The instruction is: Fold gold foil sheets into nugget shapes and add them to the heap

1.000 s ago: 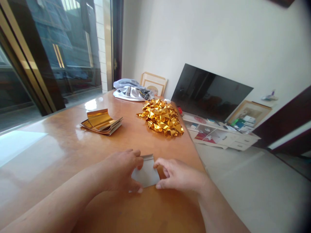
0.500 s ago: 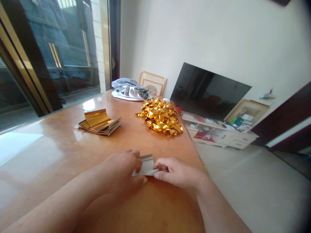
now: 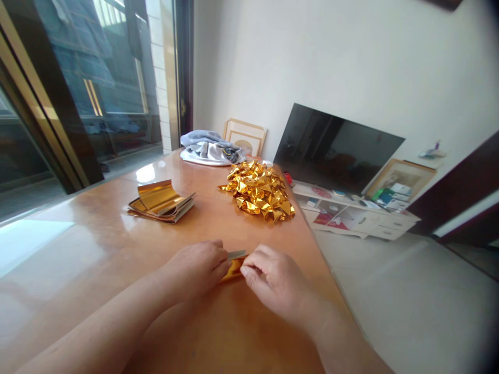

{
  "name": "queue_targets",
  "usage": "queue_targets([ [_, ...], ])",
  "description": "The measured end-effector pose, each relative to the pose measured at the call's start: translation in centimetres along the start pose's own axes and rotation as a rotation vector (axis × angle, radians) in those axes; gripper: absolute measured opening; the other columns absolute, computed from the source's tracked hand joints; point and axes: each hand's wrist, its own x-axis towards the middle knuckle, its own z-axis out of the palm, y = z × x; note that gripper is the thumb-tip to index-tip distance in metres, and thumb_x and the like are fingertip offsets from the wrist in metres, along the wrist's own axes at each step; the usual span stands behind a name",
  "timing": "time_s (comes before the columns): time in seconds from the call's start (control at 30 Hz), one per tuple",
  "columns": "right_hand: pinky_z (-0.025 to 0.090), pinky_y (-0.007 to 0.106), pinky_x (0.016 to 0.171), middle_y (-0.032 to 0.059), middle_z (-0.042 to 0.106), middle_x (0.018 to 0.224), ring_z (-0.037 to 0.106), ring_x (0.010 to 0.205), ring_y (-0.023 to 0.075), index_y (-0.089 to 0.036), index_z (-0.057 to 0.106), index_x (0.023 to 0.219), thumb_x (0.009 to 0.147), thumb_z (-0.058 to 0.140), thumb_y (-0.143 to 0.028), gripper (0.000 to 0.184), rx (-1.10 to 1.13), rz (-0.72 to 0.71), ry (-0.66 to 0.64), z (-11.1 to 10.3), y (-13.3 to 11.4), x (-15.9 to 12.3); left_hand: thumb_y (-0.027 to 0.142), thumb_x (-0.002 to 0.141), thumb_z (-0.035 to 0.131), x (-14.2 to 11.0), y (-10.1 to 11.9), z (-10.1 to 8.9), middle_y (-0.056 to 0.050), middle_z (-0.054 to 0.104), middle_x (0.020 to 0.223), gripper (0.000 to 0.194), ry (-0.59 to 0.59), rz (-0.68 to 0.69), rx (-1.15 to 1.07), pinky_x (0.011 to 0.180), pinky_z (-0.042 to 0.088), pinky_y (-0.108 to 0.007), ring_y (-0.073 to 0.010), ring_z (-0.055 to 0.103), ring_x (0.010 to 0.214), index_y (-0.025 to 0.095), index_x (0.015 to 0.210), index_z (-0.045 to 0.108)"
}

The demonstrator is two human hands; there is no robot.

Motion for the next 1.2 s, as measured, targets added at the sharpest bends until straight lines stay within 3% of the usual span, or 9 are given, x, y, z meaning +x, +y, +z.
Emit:
queue_targets([
  [0.13,0.046,0.036,0.093,0.0085,0.065,0.105,0.058,0.102,0.0230,-0.020,0.069,0.104,0.099,0.050,-0.025,0.020,-0.170,-0.017,-0.056,1.2,-1.6,-0.5,0.045,0.100,0.039,0.3,-0.4,0.6,-0.007,0.065,0.088,0.043,0.026,-0.014,-0.006,0.064,0.041,-0.028,-0.0179,0.063,0.072,0.020,0.080,0.067],
  [0.27,0.047,0.042,0.097,0.0105,0.065,0.115,0.056,0.109,0.0275,-0.019,0.065,0.123,0.094,0.057,-0.025,0.030,-0.235,0.043,-0.106,2.2,-2.2,-1.0,0.040,0.097,0.044,0.3,-0.5,0.7,-0.007,0.065,0.089,0.034,0.046,-0.030,-0.014,0.064,0.041,-0.028,-0.0186,0.063,0.074,0.020,0.080,0.065],
  [0.47,0.044,0.047,0.102,0.0130,0.065,0.121,0.056,0.114,0.0311,-0.019,0.063,0.130,0.094,0.061,-0.031,0.038,-0.249,0.084,-0.123,2.8,-2.4,-1.2,0.026,0.088,0.051,0.1,-0.5,0.6,-0.006,0.065,0.095,0.010,0.056,-0.091,-0.068,0.068,0.045,-0.029,-0.0204,0.063,0.080,0.021,0.090,0.060],
  [0.67,0.044,0.049,0.101,0.0132,0.064,0.123,0.054,0.112,0.0326,-0.019,0.064,0.128,0.092,0.064,-0.036,0.039,-0.276,0.110,-0.135,3.0,-2.4,-1.0,0.025,0.088,0.050,-0.1,-0.4,0.5,-0.006,0.066,0.098,0.012,0.054,-0.087,-0.086,0.067,0.046,-0.030,-0.0218,0.063,0.081,0.022,0.095,0.058],
  [0.93,0.043,0.051,0.098,0.0133,0.065,0.121,0.054,0.111,0.0333,-0.020,0.065,0.128,0.092,0.064,-0.039,0.040,-0.309,0.089,-0.125,3.3,-2.2,-1.2,0.025,0.090,0.050,0.3,0.2,0.1,-0.008,0.063,0.102,0.017,-0.021,-0.063,-0.066,0.078,0.050,-0.031,-0.0226,0.066,0.087,0.022,0.094,0.066],
  [1.2,0.041,0.052,0.100,0.0138,0.065,0.125,0.053,0.114,0.0341,-0.020,0.063,0.132,0.092,0.064,-0.042,0.046,-0.319,0.086,-0.125,3.2,-2.2,-1.2,0.021,0.090,0.049,0.5,0.4,0.2,-0.008,0.061,0.099,0.019,-0.044,-0.067,-0.044,0.076,0.051,-0.029,-0.0215,0.066,0.085,0.021,0.090,0.068],
])
